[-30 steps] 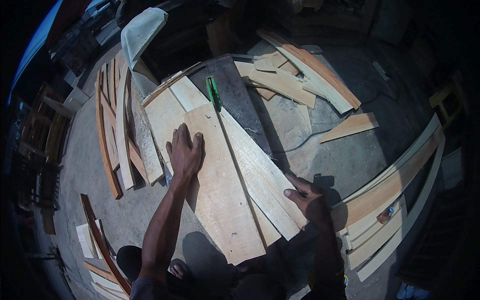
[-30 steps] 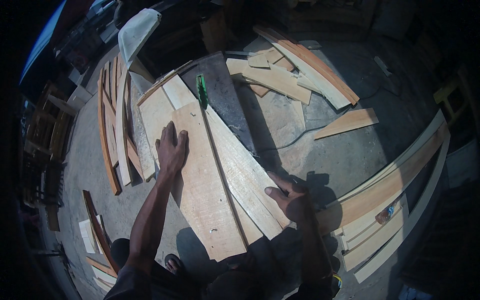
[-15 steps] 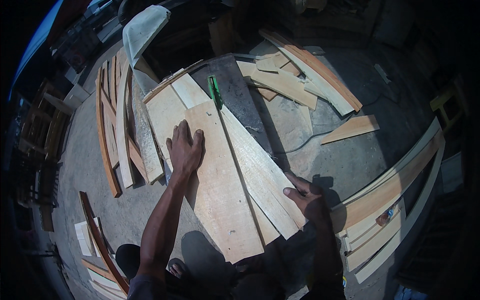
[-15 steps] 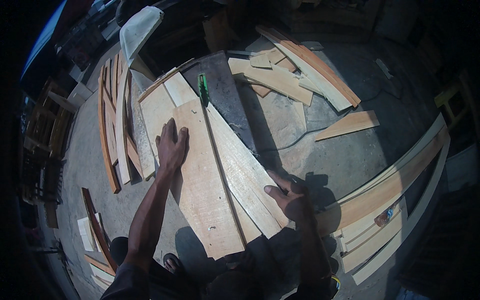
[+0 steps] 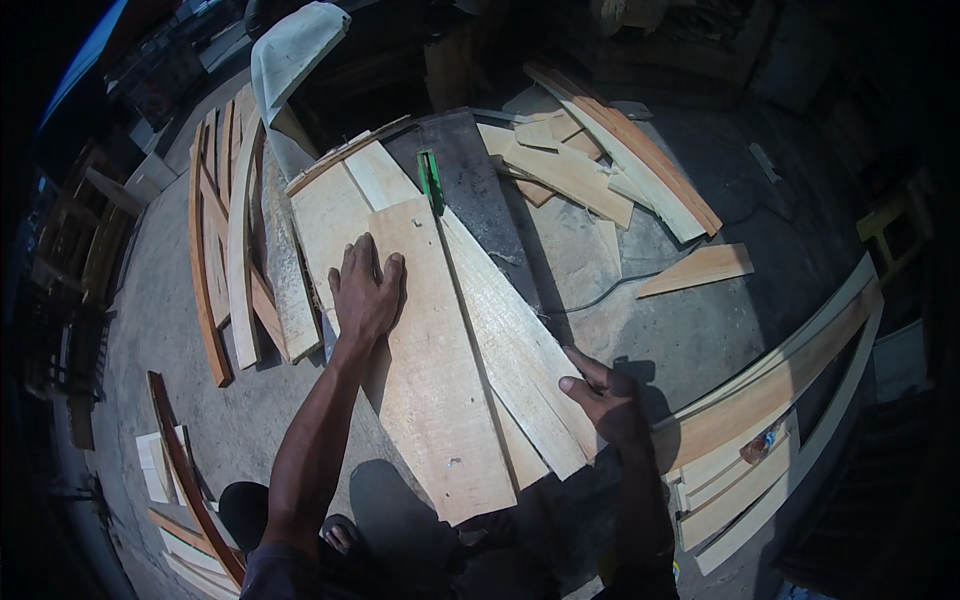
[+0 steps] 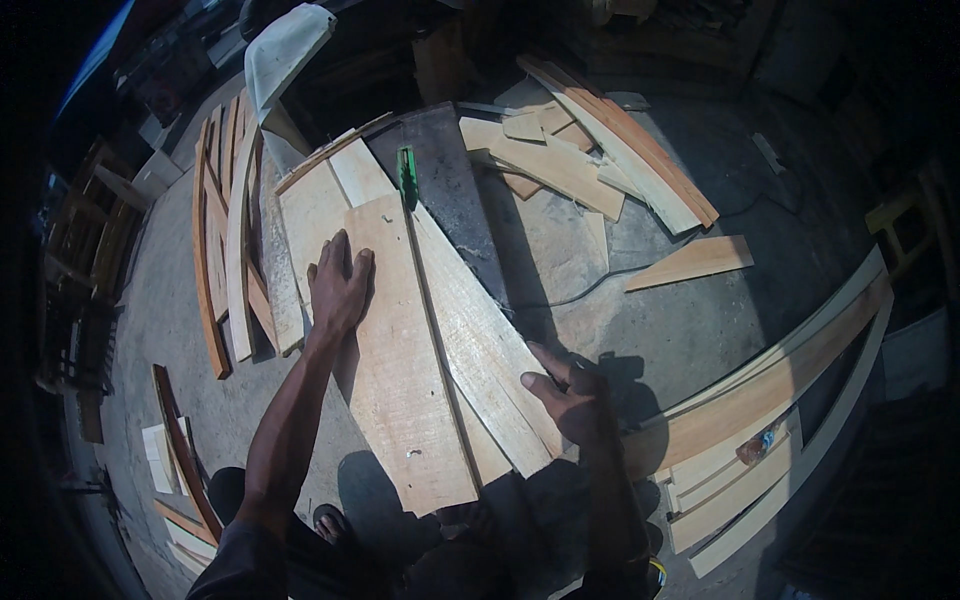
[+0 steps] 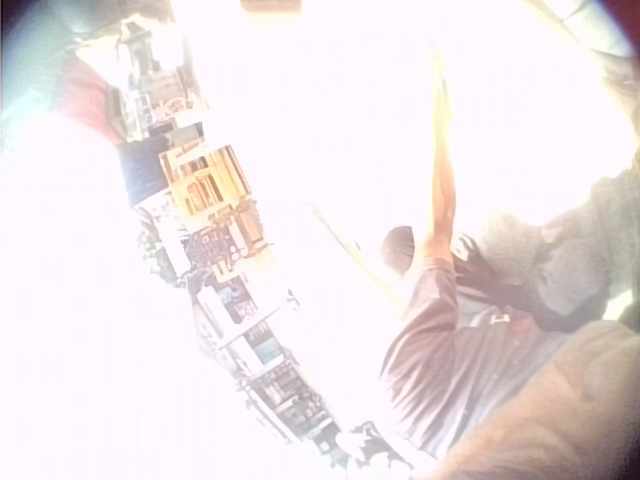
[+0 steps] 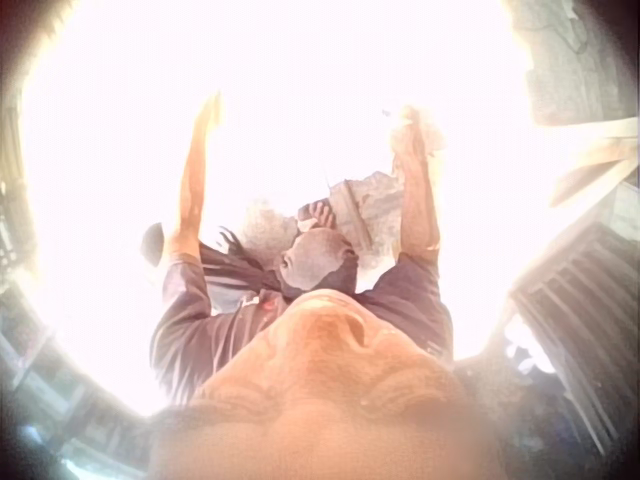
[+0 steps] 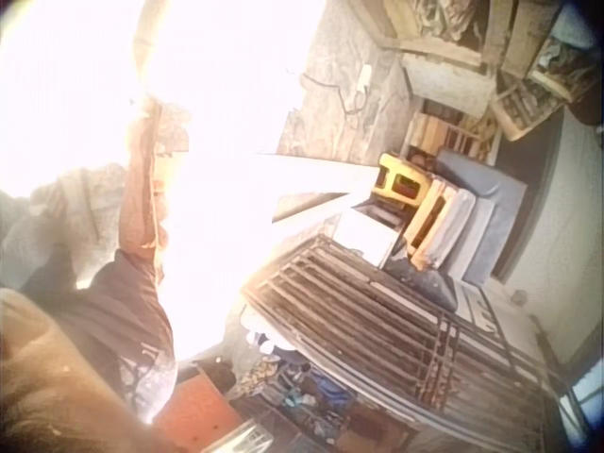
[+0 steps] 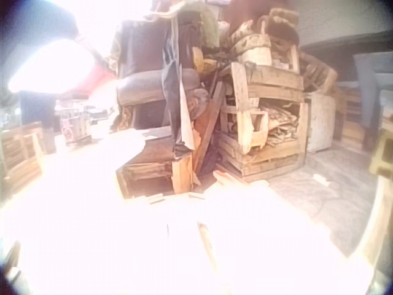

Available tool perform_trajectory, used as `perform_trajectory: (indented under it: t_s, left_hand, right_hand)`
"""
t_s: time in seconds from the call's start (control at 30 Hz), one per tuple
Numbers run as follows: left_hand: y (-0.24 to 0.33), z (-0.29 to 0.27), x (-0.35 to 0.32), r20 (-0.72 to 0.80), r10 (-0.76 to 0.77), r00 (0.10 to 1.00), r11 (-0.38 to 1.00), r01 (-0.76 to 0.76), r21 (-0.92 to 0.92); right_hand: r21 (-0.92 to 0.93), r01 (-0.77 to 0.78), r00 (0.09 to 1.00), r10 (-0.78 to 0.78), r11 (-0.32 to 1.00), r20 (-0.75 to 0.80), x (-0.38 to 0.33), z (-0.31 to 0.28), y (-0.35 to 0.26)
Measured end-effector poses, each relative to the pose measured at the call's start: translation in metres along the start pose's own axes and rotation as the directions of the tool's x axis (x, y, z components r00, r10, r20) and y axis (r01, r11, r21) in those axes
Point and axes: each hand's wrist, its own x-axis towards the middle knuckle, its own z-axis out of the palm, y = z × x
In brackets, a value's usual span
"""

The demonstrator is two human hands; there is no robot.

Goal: The person aligns two wooden planks on a table saw, then uses a hammer to drive nails into the planks to join them. The person repeatedly hammers nails along the seam and adjusts the planks as needed.

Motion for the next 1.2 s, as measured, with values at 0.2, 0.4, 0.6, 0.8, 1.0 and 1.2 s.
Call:
perform_trajectory:
  t_s: [0.2, 0.4, 0.6, 0.8, 1.0, 1.2]
  left_hand:
    - [-0.001, 0.001, 0.003, 0.001, -0.002, 1.0, 1.0, 0.002, -0.005]
    - [-0.003, 0.003, 0.006, -0.008, 0.005, 1.0, 1.0, -0.005, -0.005]
    - [-0.004, 0.004, 0.01, -0.013, 0.01, 1.0, 1.0, -0.01, -0.009]
    - [-0.006, 0.004, 0.014, -0.002, 0.004, 1.0, 1.0, -0.004, -0.006]
    - [-0.006, 0.004, 0.018, -0.012, 0.01, 1.0, 1.0, -0.01, -0.015]
    - [-0.006, 0.005, 0.022, -0.021, 0.017, 1.0, 1.0, -0.018, -0.015]
  right_hand:
    - [-0.015, -0.016, 1.0, 0.016, 1.0, 0.014, 0.001, -0.001, -0.005]
    - [0.01, -0.005, 1.0, 0.005, 1.0, 0.011, 0.003, 0.001, -0.009]
    - [0.045, -0.005, 1.0, 0.004, 0.999, 0.019, 0.006, 0.002, -0.011]
    - [0.005, 0.019, 0.999, -0.019, 1.0, 0.032, 0.01, 0.001, -0.01]
    - [-0.014, 0.039, 0.999, -0.039, 0.999, 0.033, 0.013, 0.001, -0.011]
    - [-0.014, 0.032, 0.999, -0.032, 0.999, 0.037, 0.017, 0.001, -0.011]
